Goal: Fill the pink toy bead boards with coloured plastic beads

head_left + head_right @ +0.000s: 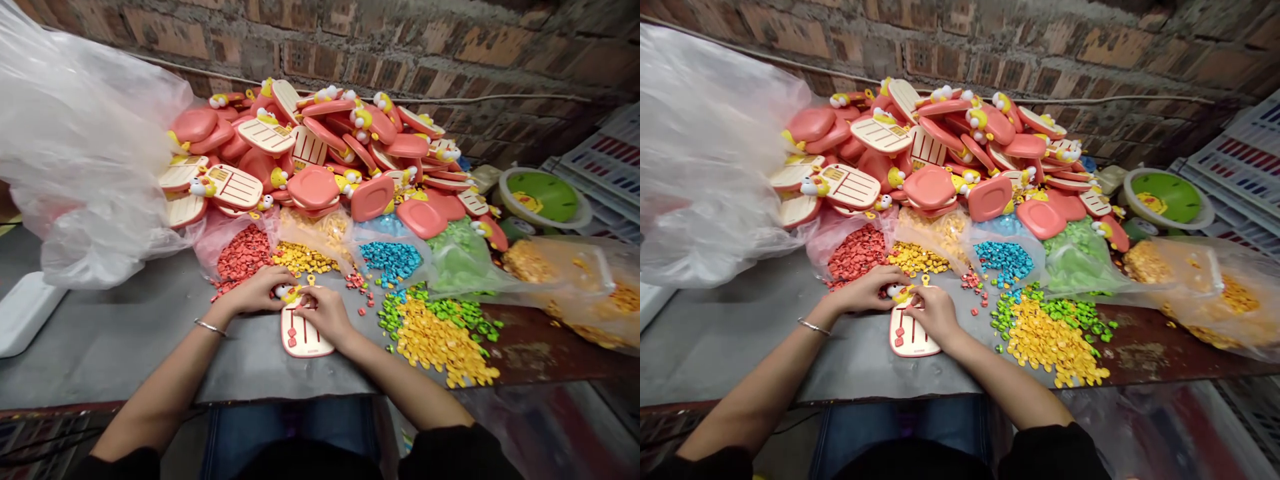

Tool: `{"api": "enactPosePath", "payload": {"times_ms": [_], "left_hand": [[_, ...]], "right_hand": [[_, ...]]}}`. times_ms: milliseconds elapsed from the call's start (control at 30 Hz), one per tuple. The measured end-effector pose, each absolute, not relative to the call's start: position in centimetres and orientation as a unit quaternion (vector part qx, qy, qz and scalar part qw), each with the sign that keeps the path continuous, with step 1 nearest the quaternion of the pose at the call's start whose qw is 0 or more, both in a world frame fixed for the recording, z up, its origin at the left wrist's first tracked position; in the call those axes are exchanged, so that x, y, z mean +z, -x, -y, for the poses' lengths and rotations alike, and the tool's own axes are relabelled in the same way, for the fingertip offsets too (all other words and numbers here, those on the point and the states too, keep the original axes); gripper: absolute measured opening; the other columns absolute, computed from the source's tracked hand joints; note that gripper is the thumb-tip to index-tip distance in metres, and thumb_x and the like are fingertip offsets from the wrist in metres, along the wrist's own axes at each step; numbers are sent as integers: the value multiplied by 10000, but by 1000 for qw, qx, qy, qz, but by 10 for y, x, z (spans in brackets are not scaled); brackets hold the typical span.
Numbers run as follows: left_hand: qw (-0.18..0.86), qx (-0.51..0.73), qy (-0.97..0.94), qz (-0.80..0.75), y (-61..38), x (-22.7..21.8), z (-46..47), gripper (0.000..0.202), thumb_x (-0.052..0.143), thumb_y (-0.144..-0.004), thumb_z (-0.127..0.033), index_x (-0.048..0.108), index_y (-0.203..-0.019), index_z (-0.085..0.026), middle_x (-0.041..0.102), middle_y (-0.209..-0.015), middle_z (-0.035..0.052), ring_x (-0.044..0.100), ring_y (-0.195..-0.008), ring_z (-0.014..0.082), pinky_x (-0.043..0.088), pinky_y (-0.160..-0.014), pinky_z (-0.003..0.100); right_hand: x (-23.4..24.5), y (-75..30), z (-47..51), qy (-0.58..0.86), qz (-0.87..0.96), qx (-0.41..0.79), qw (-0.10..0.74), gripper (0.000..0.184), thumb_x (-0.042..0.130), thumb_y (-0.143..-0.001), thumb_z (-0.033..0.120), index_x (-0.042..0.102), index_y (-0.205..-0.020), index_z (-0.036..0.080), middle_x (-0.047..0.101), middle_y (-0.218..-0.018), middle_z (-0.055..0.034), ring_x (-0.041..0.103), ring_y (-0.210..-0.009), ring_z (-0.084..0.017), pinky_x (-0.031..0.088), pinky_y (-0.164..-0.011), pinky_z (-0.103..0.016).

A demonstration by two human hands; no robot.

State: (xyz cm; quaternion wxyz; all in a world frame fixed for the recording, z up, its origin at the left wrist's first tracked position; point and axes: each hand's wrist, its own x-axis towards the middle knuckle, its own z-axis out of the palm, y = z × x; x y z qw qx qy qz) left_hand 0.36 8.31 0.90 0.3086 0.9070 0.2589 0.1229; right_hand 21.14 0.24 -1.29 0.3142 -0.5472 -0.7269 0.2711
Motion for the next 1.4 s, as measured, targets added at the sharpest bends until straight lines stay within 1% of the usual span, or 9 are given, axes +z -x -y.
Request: {"api": "enactPosePath", "payload": {"times_ms": [167, 500, 767, 900, 1000, 1067, 1200, 1300, 1400], "left_hand": [[301, 111, -905, -278, -5, 10, -82, 356, 647, -860, -387, 637, -1190, -254, 632, -1175, 49, 569, -1123, 229, 385, -954, 329], [293, 90, -908, -284, -5, 9, -83, 391, 620, -875, -434, 632, -1227, -265, 628, -1237, 54, 566, -1155, 251, 372, -977, 350], [303, 83, -906, -283, -2, 9, -84, 404, 619, -887, -454, 626, -1252, -281, 613, -1285, 54, 552, -1186, 263, 344, -991, 362], [288, 76, -910, -288, -3, 9, -83, 394, 617, -887, -443, 624, -1249, -289, 619, -1281, 50, 550, -1188, 265, 327, -979, 369], [276, 81, -912, -292, -3, 8, -82, 378, 601, -888, -434, 628, -1242, -304, 631, -1266, 36, 559, -1176, 259, 320, -977, 368], [269, 86, -914, -291, -3, 7, -82, 374, 588, -892, -439, 629, -1241, -309, 634, -1265, 34, 561, -1172, 255, 316, -979, 368], [261, 83, -916, -293, -3, 6, -81, 370, 580, -895, -446, 631, -1232, -302, 630, -1282, 31, 554, -1181, 252, 299, -982, 373], [261, 72, -916, -297, -3, 7, -81, 374, 569, -902, -442, 622, -1242, -295, 620, -1299, 37, 541, -1196, 252, 282, -984, 382], [260, 67, -916, -298, -3, 9, -80, 381, 561, -905, -457, 617, -1242, -289, 617, -1303, 43, 535, -1203, 252, 279, -974, 381]], "right_hand": [[-21, -208, -1, 478, 788, 236, 308, 195, 705, -845, 172, 701, -1038, 199, 753, -1006, -90, 687, -956, -235, 513, -874, -373], [-20, -216, -5, 385, 835, 280, 277, 320, 559, -911, 106, 660, -1189, 228, 728, -1133, -62, 666, -1068, -195, 498, -959, -340], [-12, -221, 5, 294, 865, 313, 260, 373, 534, -938, 207, 568, -1309, 198, 687, -1151, -99, 624, -1076, -198, 480, -972, -338], [5, -227, 6, 295, 868, 314, 247, 356, 591, -911, 235, 594, -1262, 171, 691, -1128, -108, 616, -1068, -219, 457, -985, -361], [30, -253, 4, 323, 852, 335, 238, 241, 619, -913, 293, 642, -1132, 194, 707, -1033, -64, 641, -955, -190, 490, -876, -306], [44, -278, 3, 411, 835, 295, 216, 163, 661, -889, 320, 658, -1000, 201, 699, -942, -44, 635, -865, -187, 486, -773, -285], [44, -315, -2, 580, 787, 190, 87, 249, 817, -700, 151, 655, -882, 204, 684, -934, -56, 612, -744, -197, 410, -626, -270], [32, -317, -9, 592, 781, 201, 8, 238, 715, -689, -10, 618, -745, 200, 666, -795, -37, 596, -698, -188, 361, -599, -262], [28, -309, -14, 561, 794, 234, 10, 194, 600, -774, 3, 585, -747, 194, 644, -757, -22, 589, -727, -175, 356, -630, -252]]}}
